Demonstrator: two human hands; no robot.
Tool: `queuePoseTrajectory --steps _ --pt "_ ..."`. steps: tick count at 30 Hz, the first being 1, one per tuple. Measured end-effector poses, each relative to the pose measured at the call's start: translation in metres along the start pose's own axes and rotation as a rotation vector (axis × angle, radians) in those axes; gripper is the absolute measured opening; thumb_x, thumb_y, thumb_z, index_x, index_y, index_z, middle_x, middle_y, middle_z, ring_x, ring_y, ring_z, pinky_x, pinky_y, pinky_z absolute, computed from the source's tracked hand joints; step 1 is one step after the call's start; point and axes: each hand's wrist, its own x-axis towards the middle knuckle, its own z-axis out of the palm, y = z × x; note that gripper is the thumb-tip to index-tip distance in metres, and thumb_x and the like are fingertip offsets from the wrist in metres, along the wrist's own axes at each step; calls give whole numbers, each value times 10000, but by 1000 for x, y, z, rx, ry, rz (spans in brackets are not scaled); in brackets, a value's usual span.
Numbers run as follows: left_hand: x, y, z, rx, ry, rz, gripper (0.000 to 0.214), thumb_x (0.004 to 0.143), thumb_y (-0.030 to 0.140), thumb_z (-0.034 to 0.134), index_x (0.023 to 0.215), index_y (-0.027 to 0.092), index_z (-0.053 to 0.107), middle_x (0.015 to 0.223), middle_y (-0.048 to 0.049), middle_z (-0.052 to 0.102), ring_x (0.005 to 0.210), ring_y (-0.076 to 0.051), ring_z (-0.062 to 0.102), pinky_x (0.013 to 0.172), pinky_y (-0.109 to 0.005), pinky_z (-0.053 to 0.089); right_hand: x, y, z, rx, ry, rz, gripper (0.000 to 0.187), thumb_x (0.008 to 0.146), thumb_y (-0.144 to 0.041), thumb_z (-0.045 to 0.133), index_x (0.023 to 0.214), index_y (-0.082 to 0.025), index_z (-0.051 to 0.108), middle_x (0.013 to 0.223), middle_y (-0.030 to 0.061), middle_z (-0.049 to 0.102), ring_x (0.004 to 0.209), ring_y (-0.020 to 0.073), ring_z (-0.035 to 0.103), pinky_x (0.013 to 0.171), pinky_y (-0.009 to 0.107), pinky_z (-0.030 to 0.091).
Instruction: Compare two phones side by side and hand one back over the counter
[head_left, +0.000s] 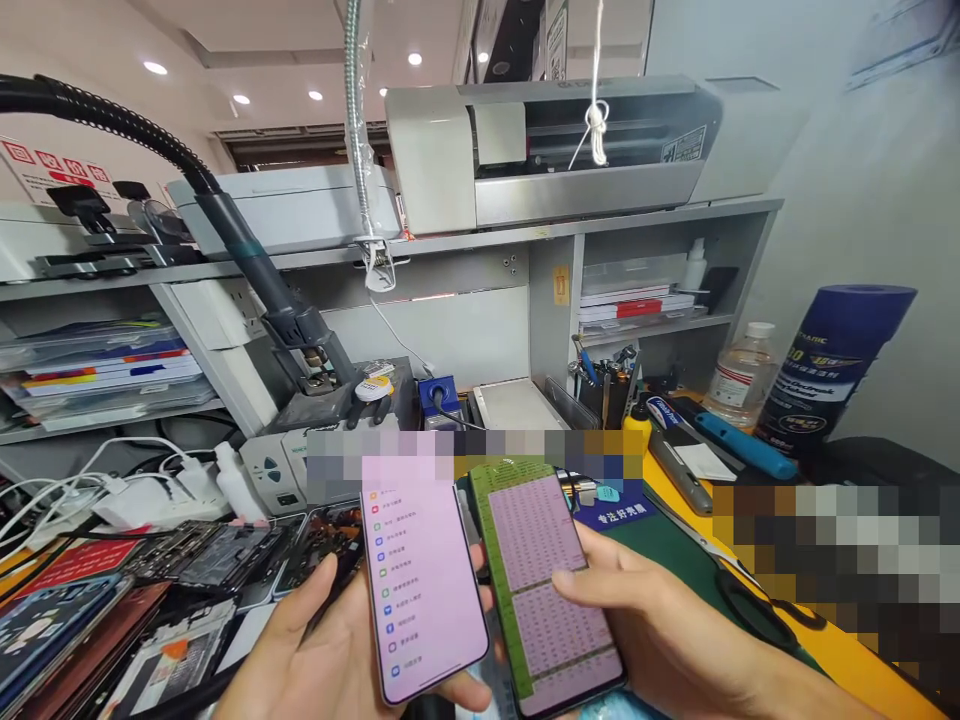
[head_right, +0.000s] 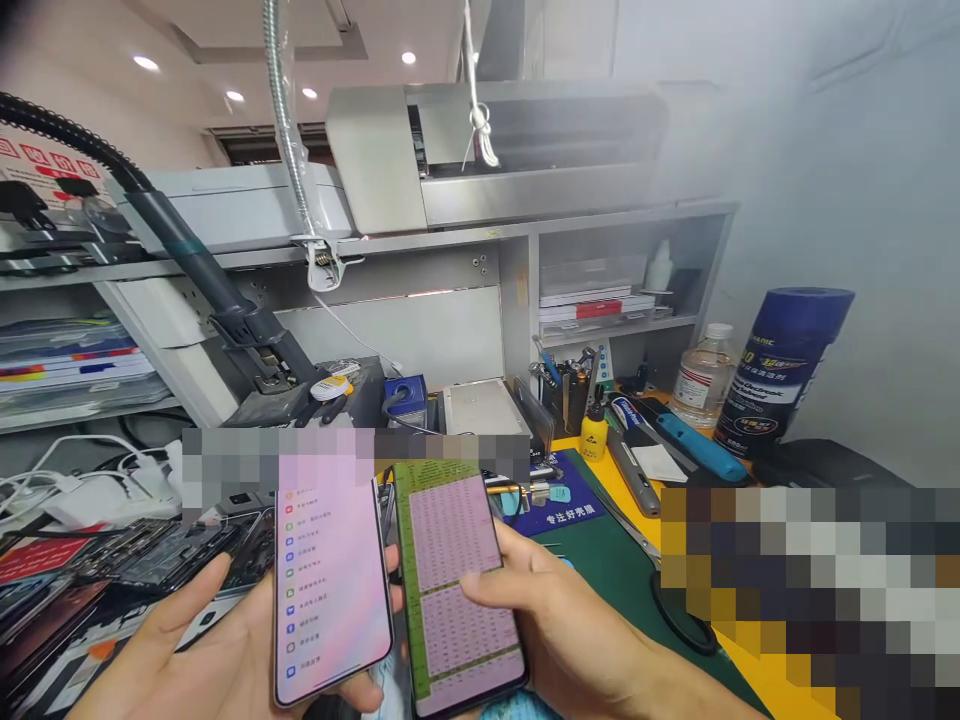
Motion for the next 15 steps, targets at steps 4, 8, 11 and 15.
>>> queuePoseTrajectory --steps 4,8,11,15 --pt "1 -3 4 -15 1 16 655 855 545 434 1343 119 525 1220 -219 632 888 -389 651 885 -554 429 0 0 1 2 2 -3 382 959 -182 482 1339 -207 513 1099 109 687 977 255 681 751 339 557" --pt "2 -5 6 -47 52 90 638 864 522 417 1291 73 566 1222 -247 617 848 -398 655 862 -589 454 2 2 -2 -21 -18 -1 485 903 -114 521 1371 -229 474 1106 109 675 914 266 690 610 326 585" --pt "3 -6 7 -56 43 105 622 881 487 381 1305 63 547 1221 -258 613 861 -395 652 864 -596 458 2 2 -3 -40 -1 17 470 915 -127 515 1371 -232 469 1094 107 679 875 258 695 597 330 585" --pt "3 -6 8 -77 -4 94 686 911 542 255 1343 70 504 1226 -242 611 898 -371 640 885 -545 448 1 0 0 -74 27 37 411 928 -168 517 1337 -200 509 1117 136 678 932 271 679 623 329 571"
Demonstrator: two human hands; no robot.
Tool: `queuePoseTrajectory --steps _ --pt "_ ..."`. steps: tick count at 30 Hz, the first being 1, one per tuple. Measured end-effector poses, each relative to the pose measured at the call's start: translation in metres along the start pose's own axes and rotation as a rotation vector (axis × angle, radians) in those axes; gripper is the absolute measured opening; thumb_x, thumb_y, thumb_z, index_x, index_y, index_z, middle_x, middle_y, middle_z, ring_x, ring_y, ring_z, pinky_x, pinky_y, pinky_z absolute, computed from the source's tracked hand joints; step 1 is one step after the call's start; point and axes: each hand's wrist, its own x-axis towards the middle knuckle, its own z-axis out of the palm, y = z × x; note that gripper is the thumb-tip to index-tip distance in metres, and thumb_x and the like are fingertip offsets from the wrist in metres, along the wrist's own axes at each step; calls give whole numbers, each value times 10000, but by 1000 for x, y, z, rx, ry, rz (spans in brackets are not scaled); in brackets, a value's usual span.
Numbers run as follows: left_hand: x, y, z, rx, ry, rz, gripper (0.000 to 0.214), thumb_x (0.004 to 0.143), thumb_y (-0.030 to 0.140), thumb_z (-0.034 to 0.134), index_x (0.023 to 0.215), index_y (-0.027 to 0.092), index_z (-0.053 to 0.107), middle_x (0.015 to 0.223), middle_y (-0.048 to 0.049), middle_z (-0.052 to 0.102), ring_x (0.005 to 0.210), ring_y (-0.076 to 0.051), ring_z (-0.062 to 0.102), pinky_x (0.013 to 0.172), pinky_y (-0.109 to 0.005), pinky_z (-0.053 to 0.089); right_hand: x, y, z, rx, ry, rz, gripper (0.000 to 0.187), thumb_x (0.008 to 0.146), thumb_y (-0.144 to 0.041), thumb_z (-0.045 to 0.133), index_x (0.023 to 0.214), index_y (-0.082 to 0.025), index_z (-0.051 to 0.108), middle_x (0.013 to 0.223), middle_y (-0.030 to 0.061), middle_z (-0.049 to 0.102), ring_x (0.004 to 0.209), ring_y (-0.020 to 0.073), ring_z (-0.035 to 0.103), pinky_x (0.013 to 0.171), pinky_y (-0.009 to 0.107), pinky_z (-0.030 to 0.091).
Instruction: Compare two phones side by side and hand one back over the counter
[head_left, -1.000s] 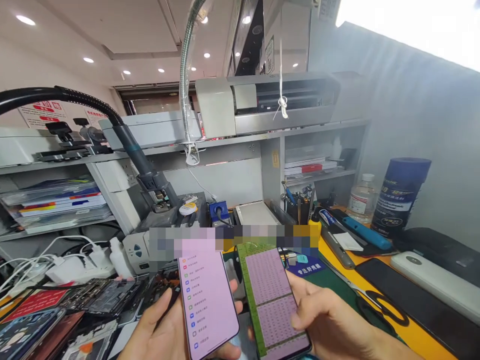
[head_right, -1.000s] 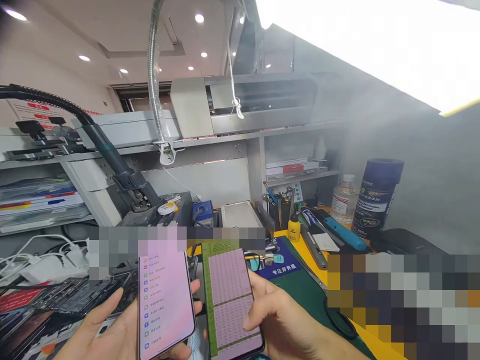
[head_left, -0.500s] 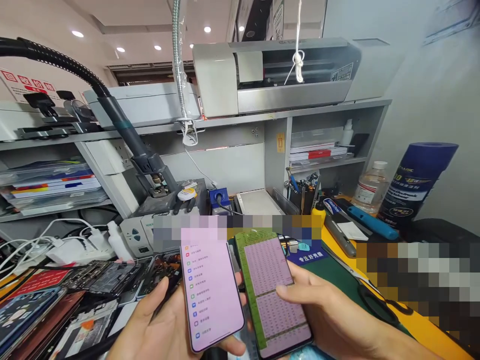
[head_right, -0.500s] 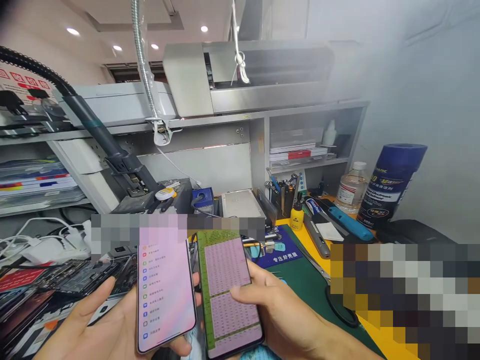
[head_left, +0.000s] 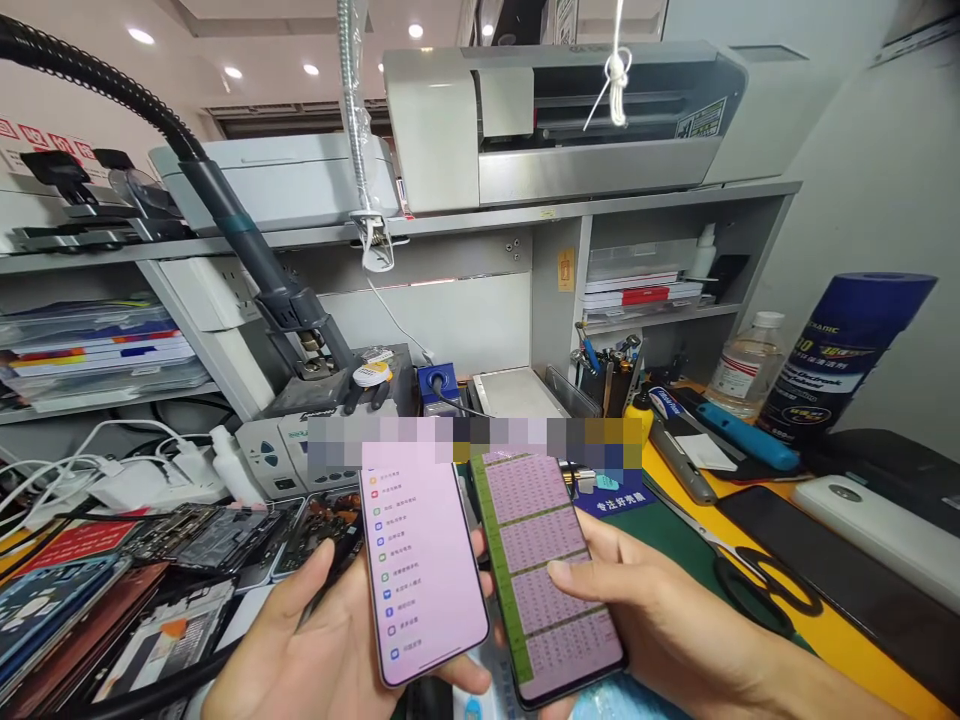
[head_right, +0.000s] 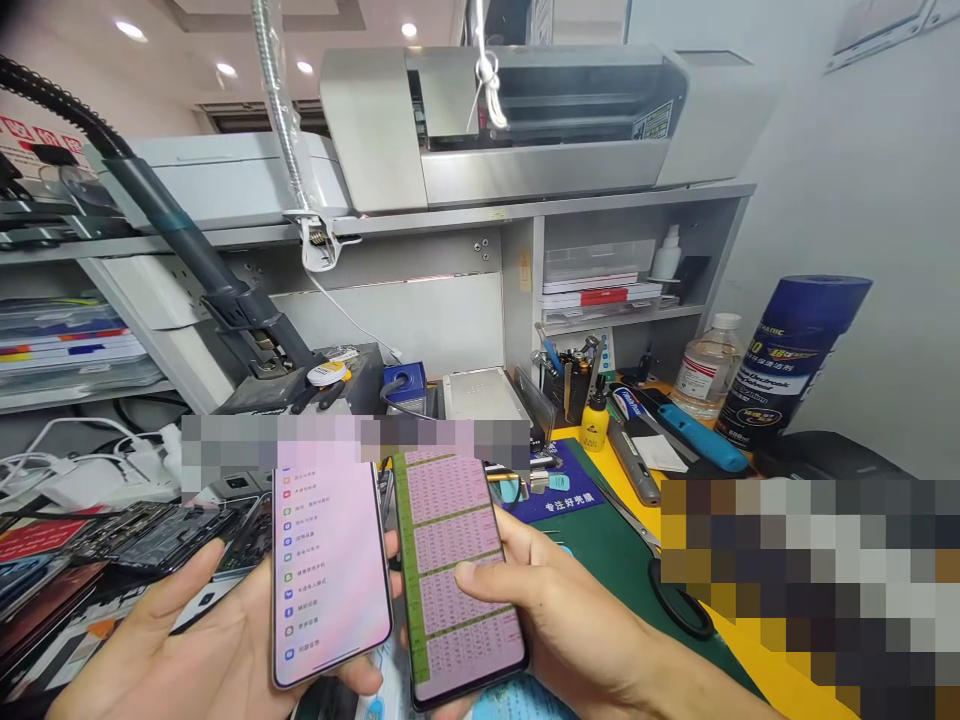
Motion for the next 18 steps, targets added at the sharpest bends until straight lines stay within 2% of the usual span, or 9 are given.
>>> queuePoseTrajectory --steps 5,12,18 --pt "0 0 0 -13 -12 -10 722 910 581 210 1380 94 461 1282 -212 585 926 -385 631 891 -521 423 1 -1 2 -38 -17 8 416 930 -211 518 1344 -185 497 1112 169 684 889 264 672 594 330 551" --pt "-2 -2 -3 -36 -13 -8 745 902 595 197 1387 88 447 1302 -227 574 901 -386 640 910 -526 407 0 -1 2 -42 -16 15 406 916 -225 536 1320 -196 521 1095 153 687 881 262 672 596 329 553" --pt "-1 6 -4 -17 -72 -96 774 880 656 234 1364 110 493 1322 -215 565 951 -387 618 966 -538 350 2 -1 2 -34 -19 -6 385 892 -184 541 1277 -189 555 1088 129 677 855 237 656 596 307 544"
